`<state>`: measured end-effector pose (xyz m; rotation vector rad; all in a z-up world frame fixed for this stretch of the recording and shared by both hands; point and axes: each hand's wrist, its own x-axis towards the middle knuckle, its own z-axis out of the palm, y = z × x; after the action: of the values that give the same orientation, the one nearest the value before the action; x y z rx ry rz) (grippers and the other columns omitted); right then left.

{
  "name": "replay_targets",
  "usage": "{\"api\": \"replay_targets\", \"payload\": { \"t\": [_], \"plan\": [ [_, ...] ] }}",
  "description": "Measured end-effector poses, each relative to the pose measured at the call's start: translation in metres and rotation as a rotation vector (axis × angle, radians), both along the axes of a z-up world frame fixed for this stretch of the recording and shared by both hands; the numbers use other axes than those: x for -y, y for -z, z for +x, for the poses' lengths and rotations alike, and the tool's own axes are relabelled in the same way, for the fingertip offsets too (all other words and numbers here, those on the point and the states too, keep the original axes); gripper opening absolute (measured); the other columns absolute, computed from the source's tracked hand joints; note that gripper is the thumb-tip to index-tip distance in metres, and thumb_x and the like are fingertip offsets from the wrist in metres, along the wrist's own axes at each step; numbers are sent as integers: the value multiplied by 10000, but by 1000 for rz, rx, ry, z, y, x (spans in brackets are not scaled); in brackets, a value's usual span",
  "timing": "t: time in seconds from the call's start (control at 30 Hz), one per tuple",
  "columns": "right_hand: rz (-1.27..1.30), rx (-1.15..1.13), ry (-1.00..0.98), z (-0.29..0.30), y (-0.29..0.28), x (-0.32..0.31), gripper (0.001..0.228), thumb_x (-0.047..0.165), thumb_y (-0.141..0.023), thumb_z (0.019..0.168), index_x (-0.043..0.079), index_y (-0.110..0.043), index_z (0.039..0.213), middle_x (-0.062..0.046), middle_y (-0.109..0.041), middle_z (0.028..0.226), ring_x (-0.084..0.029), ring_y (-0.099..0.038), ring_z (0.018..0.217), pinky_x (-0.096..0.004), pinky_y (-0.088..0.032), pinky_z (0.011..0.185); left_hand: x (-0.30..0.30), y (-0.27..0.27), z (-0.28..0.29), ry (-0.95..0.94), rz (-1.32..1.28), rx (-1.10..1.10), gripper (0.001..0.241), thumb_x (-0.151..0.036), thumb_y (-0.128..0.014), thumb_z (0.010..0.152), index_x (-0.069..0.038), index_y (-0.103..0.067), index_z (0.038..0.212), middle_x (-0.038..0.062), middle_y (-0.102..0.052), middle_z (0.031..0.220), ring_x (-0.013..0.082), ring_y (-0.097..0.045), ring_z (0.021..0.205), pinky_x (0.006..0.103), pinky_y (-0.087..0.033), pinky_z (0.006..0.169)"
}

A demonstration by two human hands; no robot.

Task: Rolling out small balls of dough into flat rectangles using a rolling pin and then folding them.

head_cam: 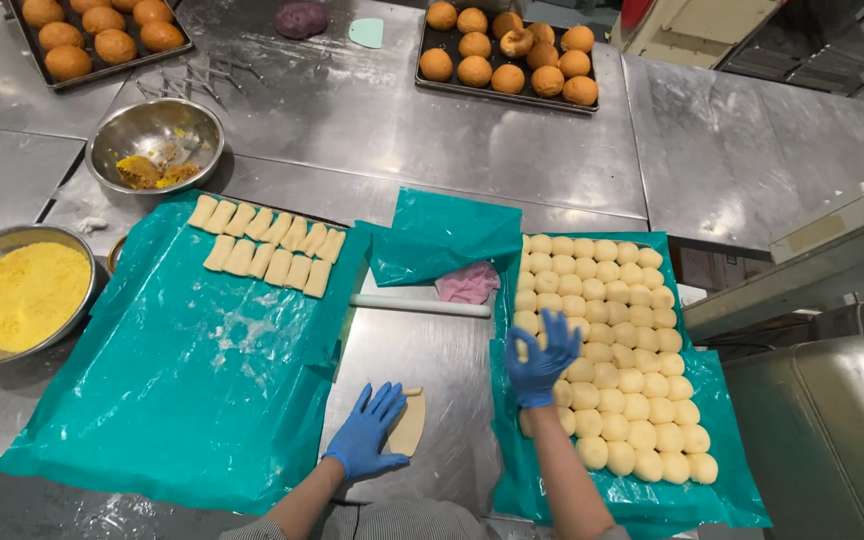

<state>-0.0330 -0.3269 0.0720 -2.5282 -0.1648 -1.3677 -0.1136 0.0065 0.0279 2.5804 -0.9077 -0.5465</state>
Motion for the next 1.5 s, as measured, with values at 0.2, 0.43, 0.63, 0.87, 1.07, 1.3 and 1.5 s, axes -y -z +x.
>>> {"api": "replay_targets", "payload": {
  "t": [0.2,0.43,0.63,0.87,1.07,1.3,1.5],
  "plan": [
    [622,211,546,15,-2,90,114,144,-712,1020,48,-665,981,-160,-536,1529,-359,-557,1396,-471,-453,1157,0,20,7,-15,-23,47,1076,-729,-590,859,4,-254,1572,215,-152,1673,369,-76,1559,534,6,1244],
    [1072,5,603,-43,70,27,343,157,-680,946,-17,-586,1226,-159,-531,1428,-319,-609,1095,-433,-520,902,0,6,3,-47,-36,49,1018,-677,-579,876,-10,-270,1579,207,-179,1670,352,-103,1564,525,-9,1263],
    [622,-248,591,-55,107,43,315,166,-712,956,9,-669,1225,-118,-607,1394,-351,-563,1327,-475,-401,1156,0,20,0,-40,-32,41,974,-658,-554,916,-5,-255,1574,222,-149,1672,369,-75,1559,517,0,1246],
    [380,-324,114,-74,57,-52,407,142,-703,903,29,-622,1286,-204,-516,1485,-409,-470,1399,-496,-353,1164,-2,12,-3,-24,-48,48,986,-671,-546,911,-6,-262,1581,223,-179,1669,363,-92,1562,528,1,1253],
    [250,-716,-489,-114,94,-105,618,200,-743,850,43,-518,1404,-225,-468,1515,-434,-409,1419,-501,-314,1171,-3,23,0,-7,-53,105,1053,-708,-588,850,2,-285,1565,226,-207,1654,363,-116,1556,551,3,1242],
    [65,-601,-602,-52,62,-84,719,226,-741,856,17,-440,1475,-234,-443,1542,-409,-404,1446,-532,-263,1211,-4,19,-2,-81,-91,101,994,-665,-579,900,12,-275,1561,232,-209,1653,376,-119,1553,534,-10,1244],
    [710,25,172,21,29,-21,300,125,-675,994,-43,-558,1214,-224,-484,1526,-366,-467,1396,-481,-380,1152,-1,21,-2,-78,-29,87,976,-644,-553,934,17,-229,1575,239,-176,1657,381,-94,1552,536,-4,1239]
  ]
}}
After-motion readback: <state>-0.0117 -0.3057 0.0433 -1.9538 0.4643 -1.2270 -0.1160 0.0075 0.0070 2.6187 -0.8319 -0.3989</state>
